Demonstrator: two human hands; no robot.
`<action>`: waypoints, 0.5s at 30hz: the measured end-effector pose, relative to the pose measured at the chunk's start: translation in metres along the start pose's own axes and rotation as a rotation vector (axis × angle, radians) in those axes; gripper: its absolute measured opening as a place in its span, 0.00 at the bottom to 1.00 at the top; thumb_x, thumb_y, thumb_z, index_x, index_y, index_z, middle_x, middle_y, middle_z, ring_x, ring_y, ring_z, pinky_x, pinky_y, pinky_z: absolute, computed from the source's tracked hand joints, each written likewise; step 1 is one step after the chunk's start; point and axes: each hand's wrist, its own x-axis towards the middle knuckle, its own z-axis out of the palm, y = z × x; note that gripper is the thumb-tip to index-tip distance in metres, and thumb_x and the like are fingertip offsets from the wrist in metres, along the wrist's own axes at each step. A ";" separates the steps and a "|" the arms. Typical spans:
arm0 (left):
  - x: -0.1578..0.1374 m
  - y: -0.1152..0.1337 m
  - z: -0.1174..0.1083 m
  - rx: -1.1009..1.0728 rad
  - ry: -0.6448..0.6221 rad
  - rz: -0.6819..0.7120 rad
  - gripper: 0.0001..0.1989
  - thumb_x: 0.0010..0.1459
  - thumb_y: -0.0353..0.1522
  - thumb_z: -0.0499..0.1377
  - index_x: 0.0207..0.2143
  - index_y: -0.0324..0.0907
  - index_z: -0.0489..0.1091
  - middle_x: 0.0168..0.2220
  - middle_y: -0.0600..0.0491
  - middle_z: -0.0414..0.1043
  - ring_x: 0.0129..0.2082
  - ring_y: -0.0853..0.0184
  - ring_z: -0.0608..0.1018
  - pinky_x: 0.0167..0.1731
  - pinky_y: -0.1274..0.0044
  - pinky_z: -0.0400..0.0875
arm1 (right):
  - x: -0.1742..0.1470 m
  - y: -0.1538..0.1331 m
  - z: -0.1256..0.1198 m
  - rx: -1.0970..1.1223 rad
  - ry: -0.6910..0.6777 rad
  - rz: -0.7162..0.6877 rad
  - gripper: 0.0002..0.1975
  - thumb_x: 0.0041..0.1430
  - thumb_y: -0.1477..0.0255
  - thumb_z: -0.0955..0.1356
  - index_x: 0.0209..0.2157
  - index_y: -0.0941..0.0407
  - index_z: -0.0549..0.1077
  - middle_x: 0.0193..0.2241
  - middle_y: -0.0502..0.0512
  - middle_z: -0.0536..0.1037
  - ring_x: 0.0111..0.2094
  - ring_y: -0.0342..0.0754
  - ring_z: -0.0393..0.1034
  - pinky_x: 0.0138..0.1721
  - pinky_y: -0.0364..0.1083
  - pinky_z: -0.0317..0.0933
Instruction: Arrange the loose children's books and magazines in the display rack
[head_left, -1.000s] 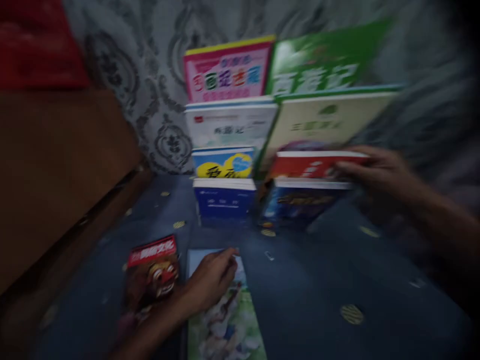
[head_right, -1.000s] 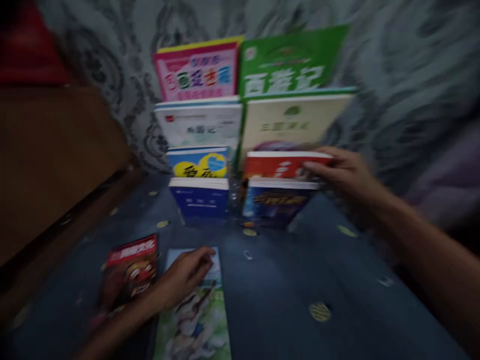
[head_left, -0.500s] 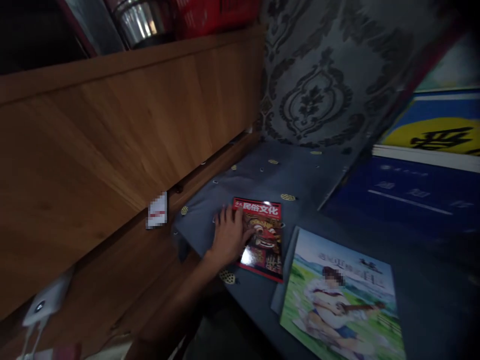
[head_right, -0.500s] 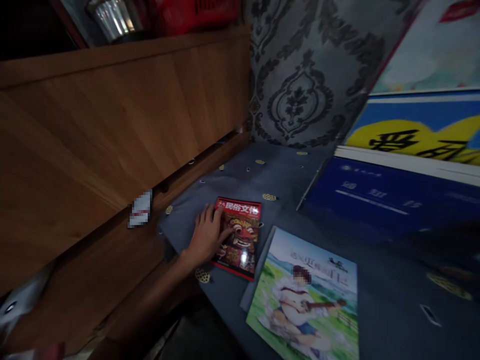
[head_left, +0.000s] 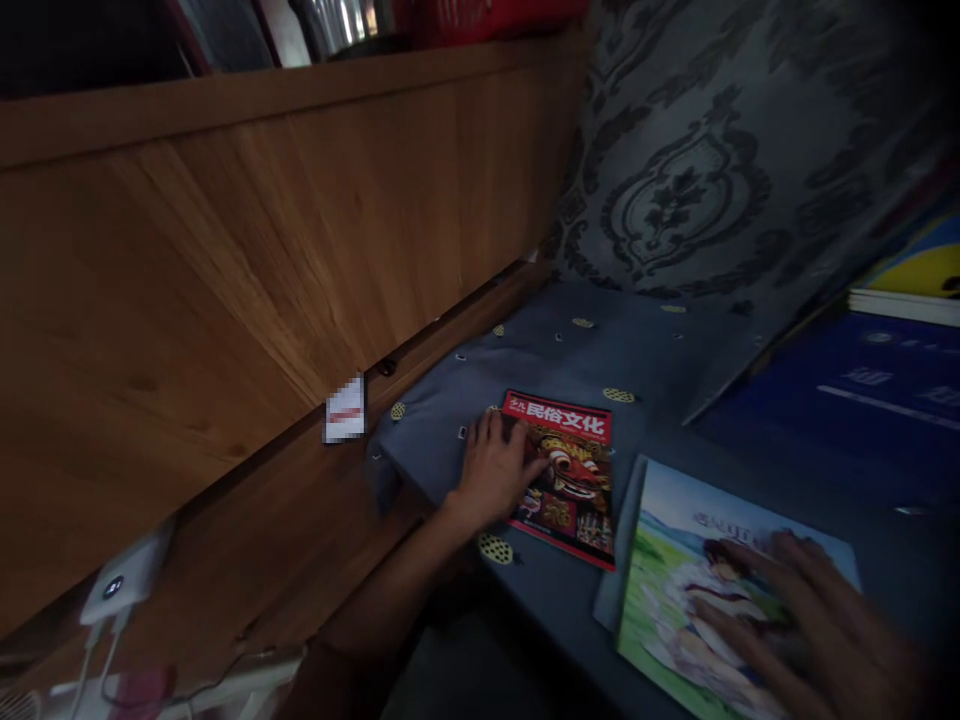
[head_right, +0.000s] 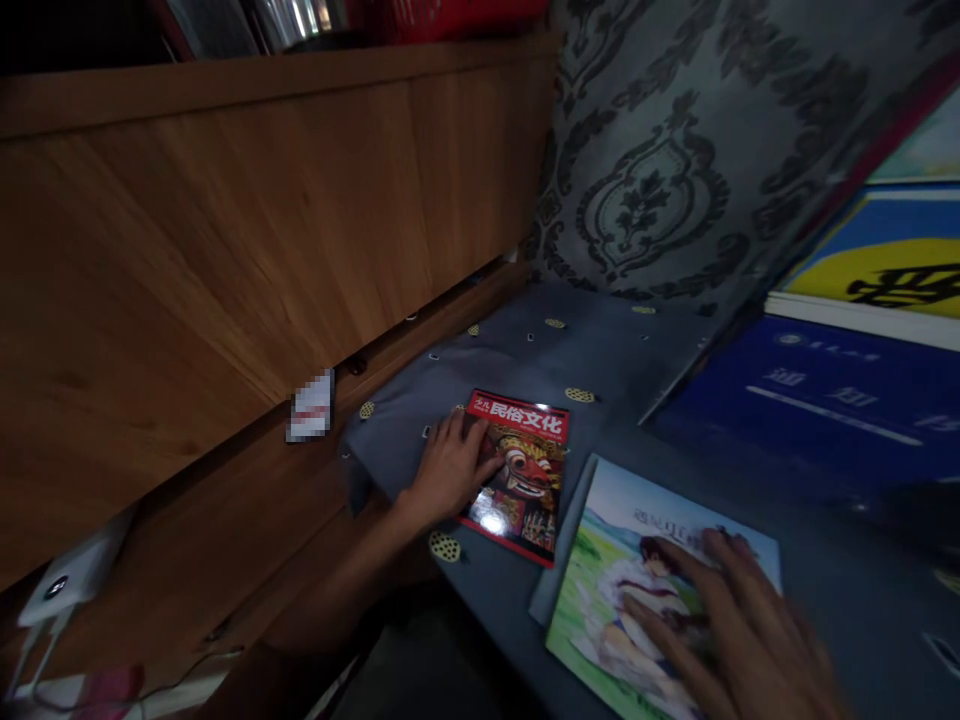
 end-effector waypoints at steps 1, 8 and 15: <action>0.000 -0.001 0.000 -0.009 -0.001 0.015 0.26 0.67 0.44 0.56 0.61 0.38 0.63 0.66 0.32 0.59 0.67 0.48 0.63 0.64 0.54 0.59 | -0.001 -0.001 0.000 0.004 -0.002 -0.036 0.32 0.58 0.51 0.61 0.64 0.18 0.53 0.53 0.60 0.76 0.62 0.69 0.64 0.45 0.71 0.70; 0.019 -0.003 -0.008 -0.135 -0.056 0.054 0.25 0.60 0.38 0.64 0.57 0.40 0.65 0.55 0.41 0.70 0.57 0.53 0.71 0.57 0.61 0.66 | 0.005 -0.022 -0.021 -0.018 -0.055 0.072 0.26 0.65 0.51 0.62 0.56 0.50 0.72 0.64 0.69 0.66 0.65 0.69 0.61 0.60 0.67 0.63; 0.050 0.005 -0.021 -0.471 -0.180 -0.074 0.31 0.54 0.31 0.66 0.58 0.40 0.59 0.47 0.47 0.77 0.47 0.57 0.79 0.51 0.65 0.72 | 0.005 -0.029 -0.033 0.063 -0.084 0.291 0.30 0.66 0.49 0.62 0.56 0.56 0.72 0.68 0.71 0.58 0.68 0.68 0.54 0.62 0.64 0.61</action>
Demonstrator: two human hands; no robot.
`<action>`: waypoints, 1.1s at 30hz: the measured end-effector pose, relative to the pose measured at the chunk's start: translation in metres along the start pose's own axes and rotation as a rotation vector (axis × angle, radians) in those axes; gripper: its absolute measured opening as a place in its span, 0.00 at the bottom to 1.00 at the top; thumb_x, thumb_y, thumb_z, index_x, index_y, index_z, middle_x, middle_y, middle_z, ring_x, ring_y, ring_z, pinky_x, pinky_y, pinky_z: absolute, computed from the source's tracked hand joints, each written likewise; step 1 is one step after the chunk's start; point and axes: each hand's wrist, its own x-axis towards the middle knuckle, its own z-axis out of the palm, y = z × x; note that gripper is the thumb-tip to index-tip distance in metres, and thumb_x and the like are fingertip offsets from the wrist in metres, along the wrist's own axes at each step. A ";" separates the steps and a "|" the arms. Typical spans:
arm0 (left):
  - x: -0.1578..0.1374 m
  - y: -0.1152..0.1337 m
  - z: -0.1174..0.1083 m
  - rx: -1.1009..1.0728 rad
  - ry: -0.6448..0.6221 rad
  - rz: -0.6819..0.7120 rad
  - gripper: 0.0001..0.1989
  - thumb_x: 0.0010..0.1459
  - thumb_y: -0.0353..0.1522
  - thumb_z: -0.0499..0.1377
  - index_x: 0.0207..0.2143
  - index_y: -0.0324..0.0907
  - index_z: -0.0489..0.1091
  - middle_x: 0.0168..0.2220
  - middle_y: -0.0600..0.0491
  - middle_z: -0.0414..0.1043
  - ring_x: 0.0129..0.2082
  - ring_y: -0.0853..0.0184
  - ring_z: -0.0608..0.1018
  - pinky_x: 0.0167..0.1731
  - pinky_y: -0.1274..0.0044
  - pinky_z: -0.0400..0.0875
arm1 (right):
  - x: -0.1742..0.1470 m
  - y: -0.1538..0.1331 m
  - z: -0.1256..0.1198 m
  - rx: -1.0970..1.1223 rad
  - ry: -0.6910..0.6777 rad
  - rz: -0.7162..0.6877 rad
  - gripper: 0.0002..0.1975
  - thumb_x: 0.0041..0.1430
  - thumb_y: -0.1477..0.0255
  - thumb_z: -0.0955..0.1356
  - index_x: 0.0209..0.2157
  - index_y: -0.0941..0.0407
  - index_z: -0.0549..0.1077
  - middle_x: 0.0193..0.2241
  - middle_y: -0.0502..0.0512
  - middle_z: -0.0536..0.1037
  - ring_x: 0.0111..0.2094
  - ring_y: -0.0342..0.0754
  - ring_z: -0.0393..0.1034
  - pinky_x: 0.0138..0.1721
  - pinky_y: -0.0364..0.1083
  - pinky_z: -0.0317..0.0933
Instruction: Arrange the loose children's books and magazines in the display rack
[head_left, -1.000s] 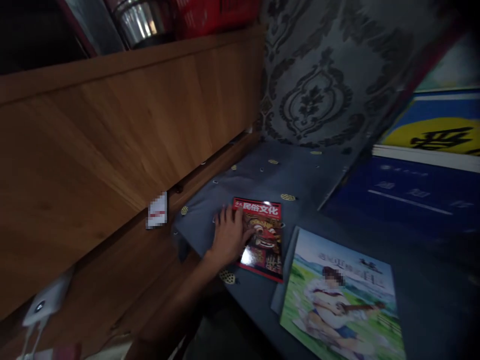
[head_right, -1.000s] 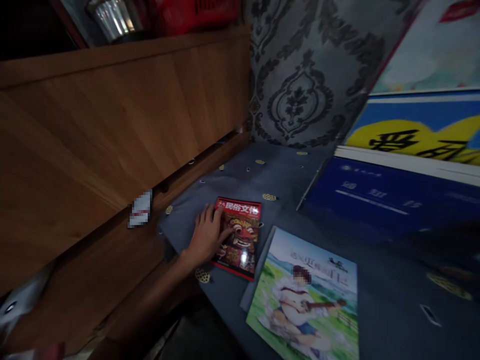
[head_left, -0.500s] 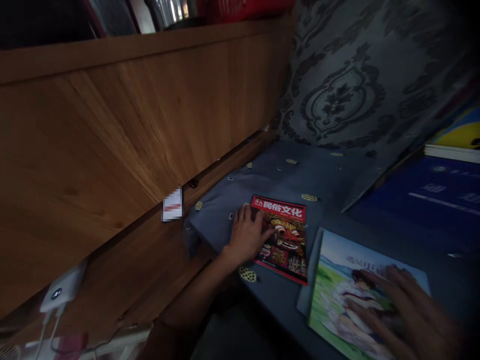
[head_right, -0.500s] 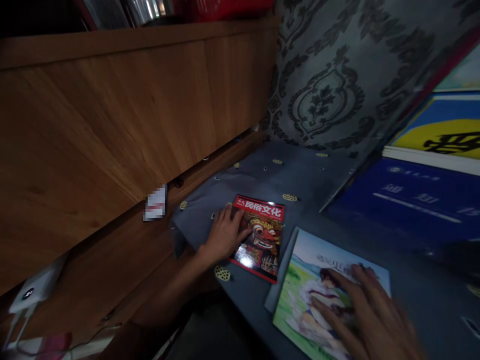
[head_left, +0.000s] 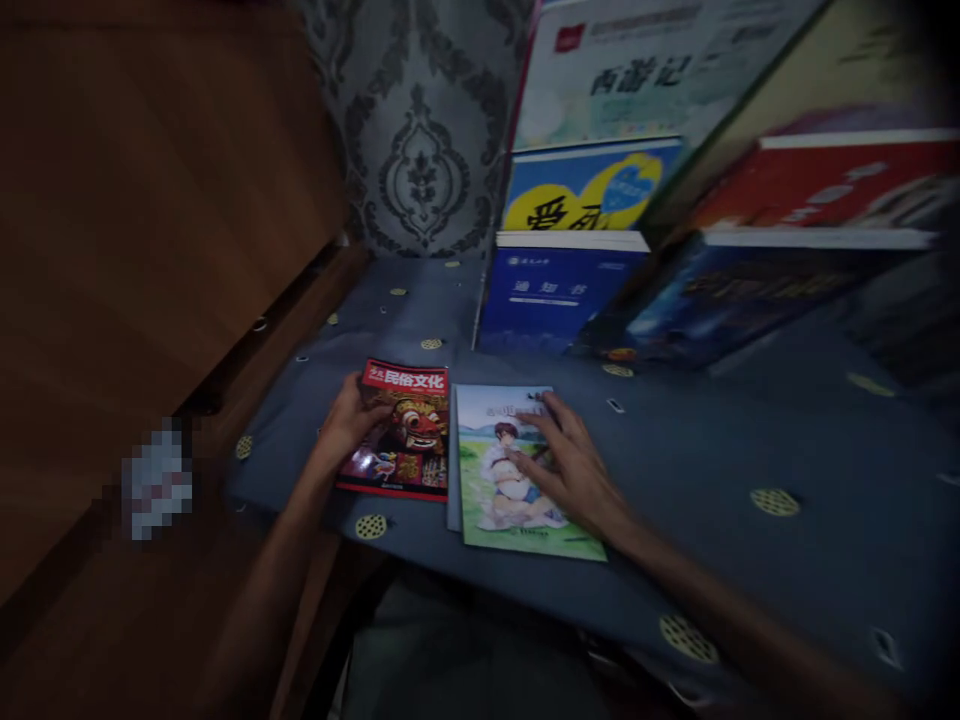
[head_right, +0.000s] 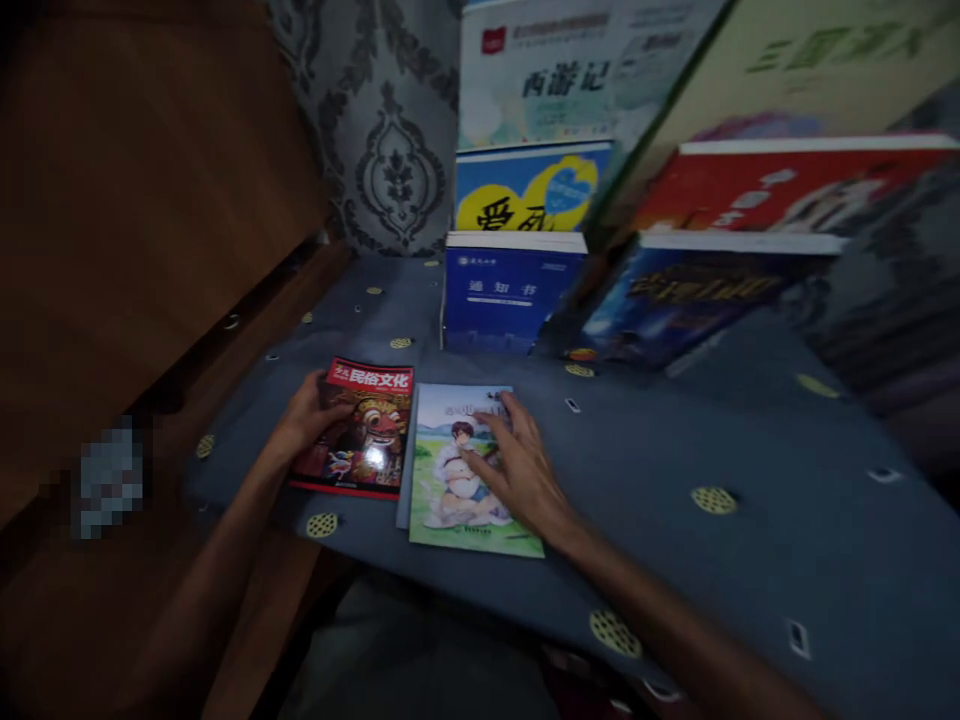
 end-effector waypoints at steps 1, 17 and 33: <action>0.000 0.004 -0.002 0.089 0.002 0.009 0.29 0.56 0.31 0.64 0.59 0.40 0.60 0.48 0.46 0.76 0.48 0.55 0.78 0.51 0.64 0.72 | 0.000 0.000 -0.001 0.004 0.018 0.051 0.31 0.65 0.49 0.62 0.57 0.57 0.71 0.68 0.72 0.56 0.69 0.68 0.54 0.61 0.64 0.61; -0.036 0.053 0.083 0.138 -0.168 0.223 0.12 0.60 0.38 0.61 0.40 0.39 0.73 0.34 0.50 0.76 0.34 0.62 0.77 0.34 0.74 0.67 | -0.005 0.003 -0.003 0.529 0.273 0.261 0.23 0.60 0.68 0.66 0.58 0.50 0.68 0.59 0.61 0.69 0.58 0.60 0.66 0.53 0.58 0.66; -0.030 0.133 0.085 -0.743 -0.537 0.165 0.31 0.47 0.49 0.71 0.49 0.40 0.75 0.35 0.49 0.80 0.23 0.70 0.72 0.22 0.80 0.65 | 0.013 0.010 -0.102 1.304 0.352 0.196 0.23 0.54 0.56 0.76 0.46 0.55 0.77 0.38 0.56 0.84 0.37 0.51 0.79 0.40 0.49 0.72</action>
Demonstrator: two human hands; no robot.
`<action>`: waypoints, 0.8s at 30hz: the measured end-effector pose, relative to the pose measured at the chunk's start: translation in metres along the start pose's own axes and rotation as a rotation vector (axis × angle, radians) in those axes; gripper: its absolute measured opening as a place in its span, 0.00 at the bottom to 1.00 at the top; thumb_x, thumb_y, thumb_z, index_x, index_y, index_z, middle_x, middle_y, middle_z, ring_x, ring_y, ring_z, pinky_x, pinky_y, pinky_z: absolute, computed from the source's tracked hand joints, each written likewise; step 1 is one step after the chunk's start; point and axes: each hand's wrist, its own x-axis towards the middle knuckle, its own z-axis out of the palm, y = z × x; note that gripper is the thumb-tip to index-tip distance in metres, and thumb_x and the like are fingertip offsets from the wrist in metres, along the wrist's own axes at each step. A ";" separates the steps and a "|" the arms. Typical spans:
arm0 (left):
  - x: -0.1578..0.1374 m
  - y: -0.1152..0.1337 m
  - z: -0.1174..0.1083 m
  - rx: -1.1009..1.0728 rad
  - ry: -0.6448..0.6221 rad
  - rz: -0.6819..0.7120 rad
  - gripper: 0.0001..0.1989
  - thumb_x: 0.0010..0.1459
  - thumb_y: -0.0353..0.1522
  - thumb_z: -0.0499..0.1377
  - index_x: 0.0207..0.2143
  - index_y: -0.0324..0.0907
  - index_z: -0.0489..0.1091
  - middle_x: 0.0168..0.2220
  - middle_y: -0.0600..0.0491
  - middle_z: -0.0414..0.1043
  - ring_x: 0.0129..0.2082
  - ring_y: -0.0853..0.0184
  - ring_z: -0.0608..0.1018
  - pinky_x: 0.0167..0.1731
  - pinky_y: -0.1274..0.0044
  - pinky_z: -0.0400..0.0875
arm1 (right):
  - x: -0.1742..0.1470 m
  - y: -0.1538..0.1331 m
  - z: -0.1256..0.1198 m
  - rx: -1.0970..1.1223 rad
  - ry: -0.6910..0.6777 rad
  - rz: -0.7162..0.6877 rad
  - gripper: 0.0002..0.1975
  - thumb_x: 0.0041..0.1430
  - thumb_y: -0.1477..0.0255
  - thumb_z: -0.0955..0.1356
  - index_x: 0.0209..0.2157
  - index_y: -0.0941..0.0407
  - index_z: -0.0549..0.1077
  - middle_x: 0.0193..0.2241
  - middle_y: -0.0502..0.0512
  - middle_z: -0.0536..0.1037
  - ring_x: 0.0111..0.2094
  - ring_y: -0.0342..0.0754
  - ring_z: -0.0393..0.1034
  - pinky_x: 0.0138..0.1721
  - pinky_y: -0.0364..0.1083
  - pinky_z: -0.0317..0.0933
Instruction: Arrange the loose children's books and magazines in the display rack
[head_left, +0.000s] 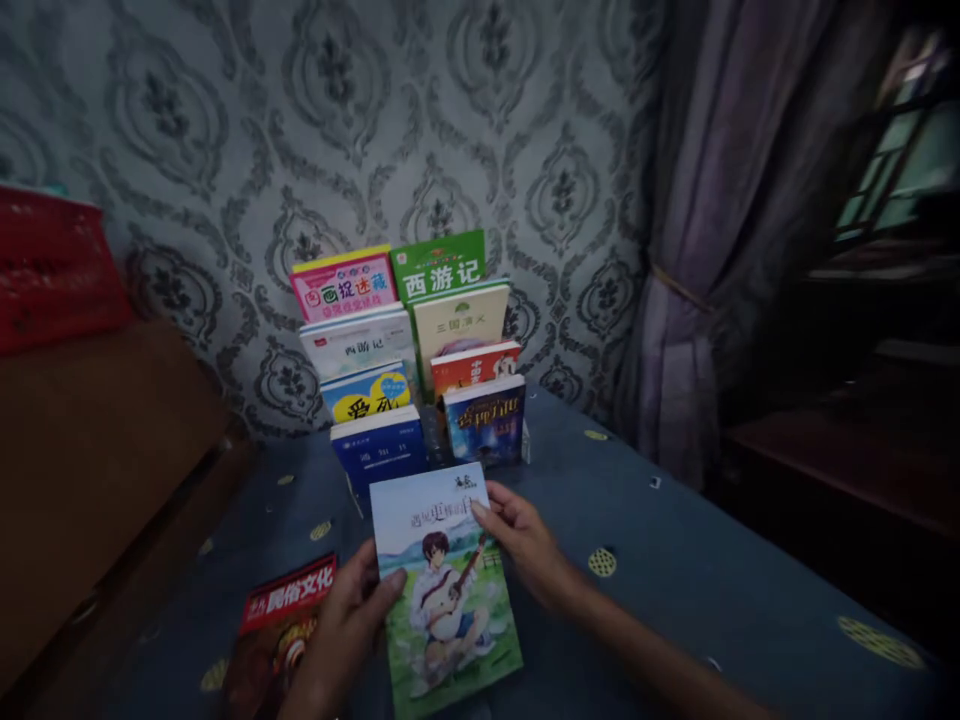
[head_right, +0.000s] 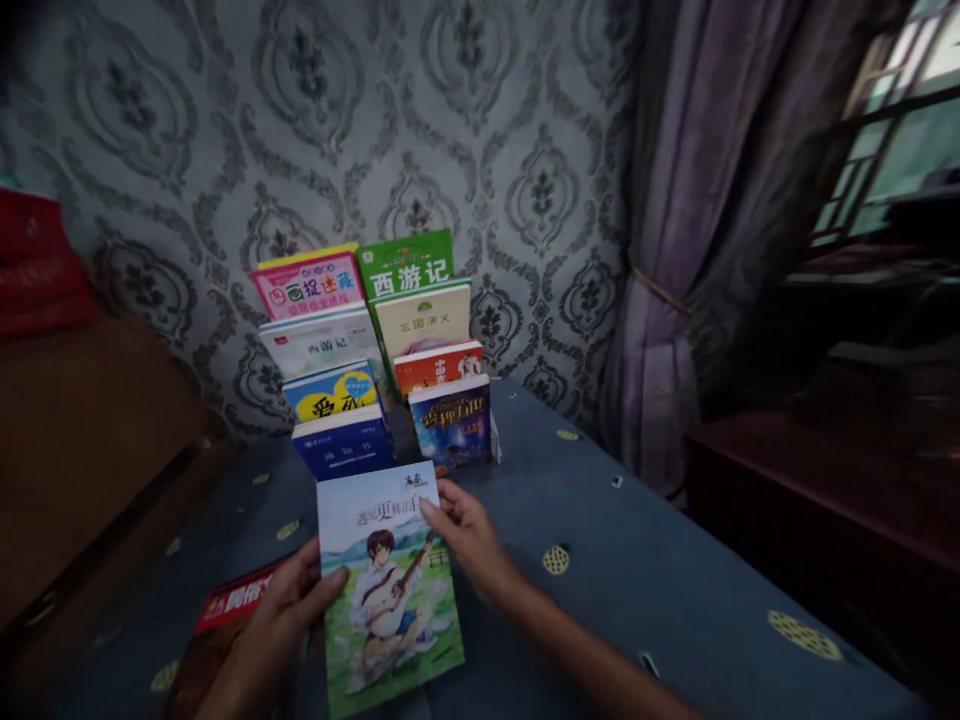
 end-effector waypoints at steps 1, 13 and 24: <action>0.005 0.013 0.006 0.027 -0.039 0.063 0.30 0.49 0.49 0.70 0.49 0.40 0.75 0.36 0.49 0.80 0.24 0.69 0.73 0.26 0.79 0.68 | 0.004 -0.015 -0.010 -0.037 -0.043 -0.011 0.22 0.52 0.57 0.77 0.43 0.55 0.79 0.35 0.55 0.83 0.34 0.49 0.78 0.37 0.47 0.71; 0.133 0.131 0.084 0.625 0.139 0.808 0.16 0.66 0.34 0.52 0.52 0.38 0.70 0.54 0.41 0.73 0.57 0.56 0.74 0.58 0.65 0.67 | 0.033 -0.193 -0.074 -0.221 0.312 -0.510 0.17 0.47 0.59 0.80 0.38 0.49 0.79 0.38 0.50 0.82 0.25 0.40 0.70 0.19 0.37 0.65; 0.155 0.080 0.109 0.505 0.239 0.786 0.27 0.64 0.27 0.50 0.65 0.42 0.56 0.63 0.41 0.64 0.65 0.56 0.66 0.65 0.60 0.60 | 0.140 -0.231 -0.047 -0.207 0.191 -0.726 0.07 0.58 0.71 0.75 0.34 0.51 0.72 0.39 0.43 0.78 0.27 0.35 0.69 0.30 0.38 0.70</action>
